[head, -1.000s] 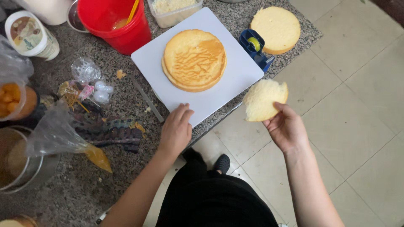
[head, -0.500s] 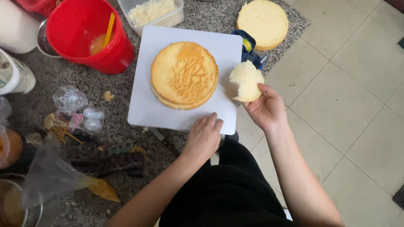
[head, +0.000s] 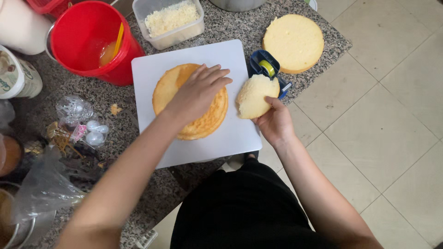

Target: The person stacks cake rounds on a square board, uses a knife to cut and trim small pieces of sponge cake, and pipes yellow filling onto the cake layers using a plastic piping bag.

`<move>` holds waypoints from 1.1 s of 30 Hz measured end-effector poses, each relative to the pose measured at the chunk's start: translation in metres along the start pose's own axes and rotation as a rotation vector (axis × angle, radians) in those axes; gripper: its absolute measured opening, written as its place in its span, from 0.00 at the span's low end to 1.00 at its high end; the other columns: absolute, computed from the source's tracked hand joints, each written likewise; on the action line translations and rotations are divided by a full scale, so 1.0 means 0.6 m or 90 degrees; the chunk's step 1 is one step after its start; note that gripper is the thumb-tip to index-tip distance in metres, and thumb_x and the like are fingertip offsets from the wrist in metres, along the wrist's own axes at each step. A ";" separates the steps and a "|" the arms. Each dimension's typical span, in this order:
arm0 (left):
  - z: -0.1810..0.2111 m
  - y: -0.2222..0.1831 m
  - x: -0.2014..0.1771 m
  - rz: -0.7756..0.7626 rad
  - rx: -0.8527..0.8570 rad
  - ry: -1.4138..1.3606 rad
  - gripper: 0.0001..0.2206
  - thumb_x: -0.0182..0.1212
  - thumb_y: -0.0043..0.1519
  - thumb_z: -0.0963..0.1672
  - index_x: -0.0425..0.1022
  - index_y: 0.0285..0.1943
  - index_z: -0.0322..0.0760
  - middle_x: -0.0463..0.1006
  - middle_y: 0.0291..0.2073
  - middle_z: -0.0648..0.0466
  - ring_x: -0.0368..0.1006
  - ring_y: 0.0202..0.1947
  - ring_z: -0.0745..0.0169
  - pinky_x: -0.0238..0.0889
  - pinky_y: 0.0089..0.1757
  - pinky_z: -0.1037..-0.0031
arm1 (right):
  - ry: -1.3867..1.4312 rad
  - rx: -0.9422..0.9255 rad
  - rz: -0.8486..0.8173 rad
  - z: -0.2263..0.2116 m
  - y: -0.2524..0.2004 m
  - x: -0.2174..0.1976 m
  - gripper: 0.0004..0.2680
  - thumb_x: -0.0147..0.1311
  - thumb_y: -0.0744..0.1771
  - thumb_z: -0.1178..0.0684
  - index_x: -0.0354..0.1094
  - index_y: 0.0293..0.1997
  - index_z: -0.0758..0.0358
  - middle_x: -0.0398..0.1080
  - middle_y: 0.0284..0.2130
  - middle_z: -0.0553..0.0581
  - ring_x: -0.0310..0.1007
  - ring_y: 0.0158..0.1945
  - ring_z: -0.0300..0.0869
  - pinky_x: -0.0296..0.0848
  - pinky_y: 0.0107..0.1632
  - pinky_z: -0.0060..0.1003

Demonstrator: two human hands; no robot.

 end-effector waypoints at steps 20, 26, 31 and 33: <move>-0.037 0.014 0.023 -0.160 0.090 0.163 0.12 0.55 0.58 0.37 0.77 0.48 0.42 0.70 0.44 0.54 0.66 0.52 0.52 0.49 0.65 0.58 | -0.086 -0.064 -0.065 -0.042 0.058 0.062 0.17 0.41 0.69 0.56 0.55 0.67 0.66 0.65 0.63 0.63 0.67 0.65 0.52 0.68 0.65 0.54; -0.046 0.014 0.010 -0.156 0.086 0.135 0.12 0.56 0.56 0.37 0.77 0.47 0.40 0.70 0.46 0.54 0.65 0.54 0.50 0.52 0.63 0.61 | -0.084 -0.084 -0.059 -0.044 0.080 0.059 0.16 0.41 0.69 0.56 0.56 0.66 0.66 0.66 0.62 0.62 0.67 0.65 0.52 0.68 0.65 0.54; -0.048 0.021 -0.010 -0.143 0.074 0.054 0.09 0.57 0.56 0.36 0.75 0.44 0.37 0.72 0.49 0.54 0.64 0.54 0.47 0.55 0.61 0.63 | -0.067 -0.085 -0.052 -0.047 0.090 0.063 0.15 0.42 0.69 0.58 0.56 0.65 0.67 0.67 0.61 0.63 0.68 0.64 0.53 0.69 0.64 0.54; -0.054 0.024 0.002 -0.207 0.065 0.045 0.09 0.59 0.54 0.35 0.75 0.39 0.40 0.73 0.41 0.58 0.66 0.53 0.56 0.47 0.69 0.59 | -0.069 -0.090 -0.048 -0.049 0.092 0.065 0.16 0.43 0.69 0.58 0.56 0.65 0.67 0.67 0.60 0.62 0.68 0.64 0.51 0.70 0.64 0.53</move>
Point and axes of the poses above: each hand's wrist, its own y-axis towards the middle knuckle, its own x-axis out of the palm, z = x × y, the point moved 10 cm from there along y, towards the middle knuckle
